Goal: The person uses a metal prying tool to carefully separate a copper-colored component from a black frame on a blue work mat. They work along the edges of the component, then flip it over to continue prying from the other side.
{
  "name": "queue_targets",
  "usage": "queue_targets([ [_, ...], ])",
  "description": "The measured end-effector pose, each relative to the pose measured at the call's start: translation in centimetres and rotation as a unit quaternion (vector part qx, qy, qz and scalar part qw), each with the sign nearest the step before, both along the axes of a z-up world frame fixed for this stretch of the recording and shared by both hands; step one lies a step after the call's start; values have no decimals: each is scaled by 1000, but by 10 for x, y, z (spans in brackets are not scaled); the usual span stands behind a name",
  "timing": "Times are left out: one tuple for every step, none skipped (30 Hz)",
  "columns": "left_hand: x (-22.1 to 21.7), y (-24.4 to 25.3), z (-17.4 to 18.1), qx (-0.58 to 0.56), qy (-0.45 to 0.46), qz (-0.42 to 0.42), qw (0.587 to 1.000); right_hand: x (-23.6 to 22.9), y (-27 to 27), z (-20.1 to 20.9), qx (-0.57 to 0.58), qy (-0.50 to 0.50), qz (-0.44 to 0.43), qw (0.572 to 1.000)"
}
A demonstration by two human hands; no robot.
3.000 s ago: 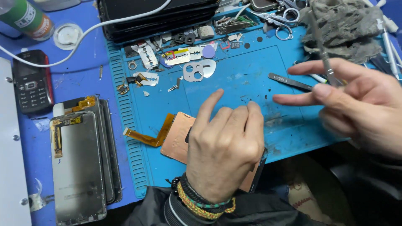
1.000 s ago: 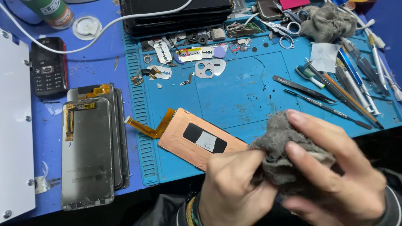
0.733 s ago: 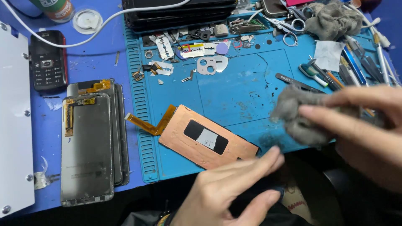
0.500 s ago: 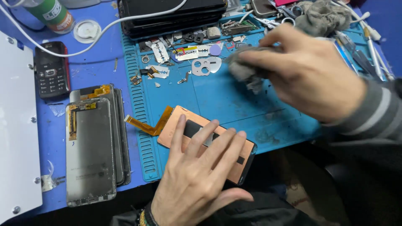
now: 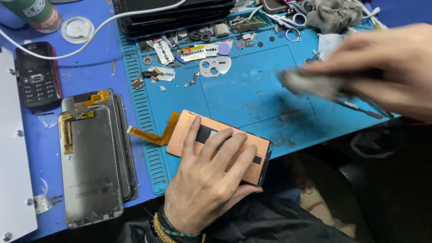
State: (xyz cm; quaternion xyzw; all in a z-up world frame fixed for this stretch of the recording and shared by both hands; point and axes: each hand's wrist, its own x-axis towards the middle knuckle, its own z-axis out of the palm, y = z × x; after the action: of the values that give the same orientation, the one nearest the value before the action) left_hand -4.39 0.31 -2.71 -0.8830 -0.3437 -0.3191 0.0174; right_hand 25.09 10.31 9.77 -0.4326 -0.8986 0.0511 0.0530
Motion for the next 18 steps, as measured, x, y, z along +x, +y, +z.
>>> queue_targets([
  [0, -2, 0, 1, 4, -3, 1000, -12, 12, -22, 1, 4, -3, 1000],
  [2, -4, -2, 13, 5, 3, 1000, -23, 25, -43, 86, -20, 59, 994],
  [3, -4, -4, 25, 7, 9, 1000, -34, 38, -64, 168, -43, 120, 978],
  [5, -4, -5, 26, 2, 5, 1000, -26, 19, -49, 169, -48, 117, 977],
  [5, -3, -7, 33, 6, 10, 999, -22, 0, -35, -20, -247, 73, 966],
  [0, -5, -8, 31, 10, 20, 999, -23, -16, -20, -210, -428, 29, 878],
  [-2, -6, -5, 25, 7, 22, 999, 22, -2, -22, -215, -432, 33, 876],
  [-1, -3, -3, 21, -2, 13, 1000, 73, 0, -27, -295, -409, -15, 863],
  [2, -1, 1, 17, -11, 4, 1000, 127, -15, -34, -373, -382, -63, 843],
  [0, 0, 3, 20, -8, 6, 1000, 115, -4, -40, -448, -347, -110, 816],
  [0, 0, 5, 24, 4, 15, 1000, 104, 4, -46, -519, -309, -157, 782],
  [3, 1, 5, 25, 16, 13, 999, 95, 4, -54, -590, -262, -210, 734],
  [7, 0, 4, 23, 18, 5, 1000, 63, 1, -35, -594, -256, -214, 732],
  [8, -3, 1, 34, 13, 7, 999, 29, -1, -17, -316, -148, -96, 932],
  [9, -5, -1, 45, 9, 8, 999, -5, -3, 0, 14, -22, 17, 1000],
  [10, -7, -3, 45, 12, 5, 999, -11, 11, -25, 14, -18, 14, 1000],
  [10, -8, -4, 48, 21, 8, 999, -18, 25, -50, 80, -27, 71, 994],
  [12, -8, -6, 52, 25, 11, 998, -24, 40, -73, 146, -42, 128, 980],
])
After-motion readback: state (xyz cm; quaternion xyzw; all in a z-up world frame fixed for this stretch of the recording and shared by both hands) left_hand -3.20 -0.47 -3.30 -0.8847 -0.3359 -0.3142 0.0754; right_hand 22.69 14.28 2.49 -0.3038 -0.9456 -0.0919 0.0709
